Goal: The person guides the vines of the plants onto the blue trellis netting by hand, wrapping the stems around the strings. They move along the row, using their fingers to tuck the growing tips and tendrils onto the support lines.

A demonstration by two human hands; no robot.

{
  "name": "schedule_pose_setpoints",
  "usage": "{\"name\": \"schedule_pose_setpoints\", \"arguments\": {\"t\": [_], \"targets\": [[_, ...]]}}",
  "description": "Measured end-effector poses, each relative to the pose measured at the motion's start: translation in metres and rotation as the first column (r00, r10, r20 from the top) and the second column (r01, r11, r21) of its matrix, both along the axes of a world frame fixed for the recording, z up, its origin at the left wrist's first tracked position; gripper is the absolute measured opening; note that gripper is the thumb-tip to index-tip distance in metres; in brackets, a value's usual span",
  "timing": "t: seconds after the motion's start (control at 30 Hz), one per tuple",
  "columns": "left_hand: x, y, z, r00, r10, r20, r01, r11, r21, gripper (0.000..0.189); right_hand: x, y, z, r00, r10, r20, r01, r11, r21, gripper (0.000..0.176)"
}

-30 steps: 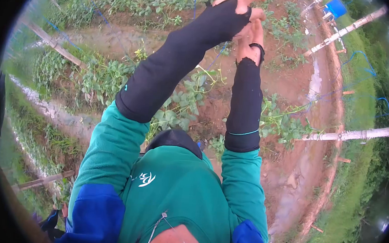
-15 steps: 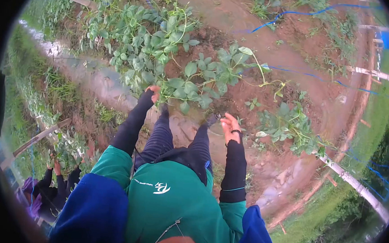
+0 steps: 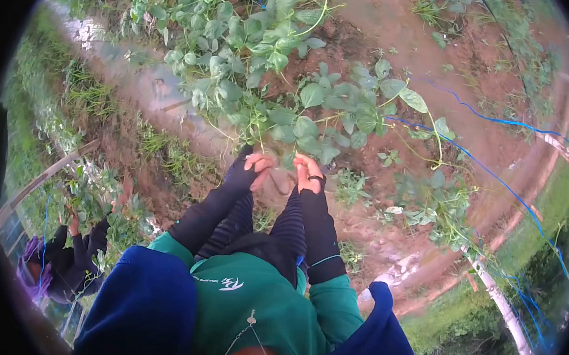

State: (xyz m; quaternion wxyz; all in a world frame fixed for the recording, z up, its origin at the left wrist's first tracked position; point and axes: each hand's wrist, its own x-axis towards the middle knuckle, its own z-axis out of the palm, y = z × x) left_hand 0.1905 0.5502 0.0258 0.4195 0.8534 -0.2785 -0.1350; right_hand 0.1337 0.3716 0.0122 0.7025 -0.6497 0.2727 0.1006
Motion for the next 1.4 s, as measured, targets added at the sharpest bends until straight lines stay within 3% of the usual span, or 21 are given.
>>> {"name": "schedule_pose_setpoints", "arguments": {"t": [0.03,0.07,0.17,0.2,0.3,0.37,0.4,0.47,0.57,0.6,0.67,0.7,0.77,0.9,1.0,1.03,1.1,1.13,1.17,1.23,1.4], "targets": [[0.006,0.007,0.006,0.99,0.05,-0.134,-0.05,0.999,0.007,0.012,0.015,0.001,-0.001,0.999,-0.054,-0.006,0.054,0.998,-0.027,0.022],[0.0,0.039,-0.025,0.735,0.116,-0.668,-0.146,0.989,0.01,0.017,0.029,0.002,-0.005,0.996,-0.078,0.043,0.079,0.997,-0.013,0.021],[0.04,0.114,-0.007,0.979,0.156,0.134,-0.184,0.953,0.241,0.021,0.071,0.006,-0.021,0.983,-0.013,0.182,0.021,0.999,-0.043,0.018],[0.059,0.139,0.002,0.933,0.339,0.118,-0.357,0.911,0.209,0.017,0.08,0.008,-0.031,0.98,0.055,0.193,-0.037,0.995,-0.096,0.017],[0.081,0.259,-0.016,0.666,0.618,0.417,-0.739,0.623,0.256,0.016,0.102,0.008,-0.056,0.916,0.365,0.166,-0.198,0.771,-0.606,0.018],[0.091,0.271,-0.009,0.145,0.986,-0.086,-0.989,0.143,-0.031,0.015,0.098,0.006,-0.098,0.92,0.39,0.027,-0.307,0.765,-0.566,0.026],[0.095,0.266,-0.013,0.149,0.985,-0.088,-0.989,0.146,-0.033,0.015,0.095,0.006,-0.109,0.862,0.487,-0.14,-0.426,0.546,-0.721,0.03],[0.092,0.228,-0.018,0.708,0.51,0.488,-0.667,0.711,0.224,0.014,0.083,0.001,-0.127,0.726,0.523,-0.447,-0.62,0.216,-0.754,0.046],[0.053,0.158,-0.081,0.91,0.377,-0.17,-0.366,0.926,0.096,0.015,0.063,-0.017,-0.135,0.648,0.542,-0.535,-0.685,0.107,-0.721,0.047],[0.027,0.15,-0.131,0.701,0.388,-0.599,-0.521,0.852,-0.058,0.02,0.061,-0.026,-0.128,0.607,0.57,-0.554,-0.731,0.126,-0.671,0.048],[0.012,0.119,-0.199,0.442,0.186,-0.877,-0.689,0.697,-0.199,0.019,0.047,-0.039,-0.12,0.615,0.555,-0.56,-0.706,0.071,-0.705,0.044],[-0.029,0.133,-0.313,0.903,0.344,-0.255,-0.368,0.929,-0.048,0.021,0.039,-0.046,-0.118,0.626,0.546,-0.556,-0.675,0.022,-0.738,0.042],[0.036,0.05,-0.151,0.736,0.486,-0.472,-0.37,0.872,0.321,0.018,0.03,-0.054,-0.103,0.592,0.535,-0.603,-0.721,0.015,-0.693,0.038],[-0.026,0.023,-0.226,0.614,0.419,-0.669,-0.222,0.905,0.363,0.019,0.008,-0.064,-0.095,0.629,0.531,-0.568,-0.672,0.005,-0.74,0.036],[-0.084,0.004,-0.209,0.562,0.335,-0.756,-0.121,0.938,0.325,0.021,0.001,-0.049,-0.07,0.946,0.3,-0.12,-0.277,0.56,-0.781,0.039],[-0.098,-0.001,-0.2,0.538,0.31,-0.784,-0.094,0.946,0.31,0.021,-0.014,-0.04,-0.07,0.991,0.129,-0.02,-0.092,0.577,-0.811,0.04],[-0.124,-0.015,-0.175,0.497,0.255,-0.829,-0.034,0.961,0.275,0.022,-0.073,-0.017,-0.106,0.928,-0.372,-0.03,0.29,0.77,-0.568,0.044],[-0.134,-0.02,-0.166,0.474,0.236,-0.849,-0.009,0.965,0.263,0.022,-0.097,-0.013,-0.114,0.866,-0.396,-0.304,0.3,0.9,-0.317,0.046],[-0.147,-0.023,-0.152,0.466,0.204,-0.861,0.007,0.972,0.235,0.023,-0.097,-0.005,-0.102,0.767,-0.319,-0.557,0.357,0.933,-0.043,0.049],[-0.159,-0.03,-0.132,0.442,0.163,-0.882,0.032,0.98,0.197,0.024,-0.073,0.022,-0.059,0.918,0.045,-0.393,0.037,0.98,0.197,0.044],[-0.122,-0.024,-0.119,0.541,-0.165,-0.824,0.148,0.984,-0.1,0.026,-0.054,-0.009,-0.045,0.886,0.058,-0.46,0.195,0.853,0.484,0.032]]}}
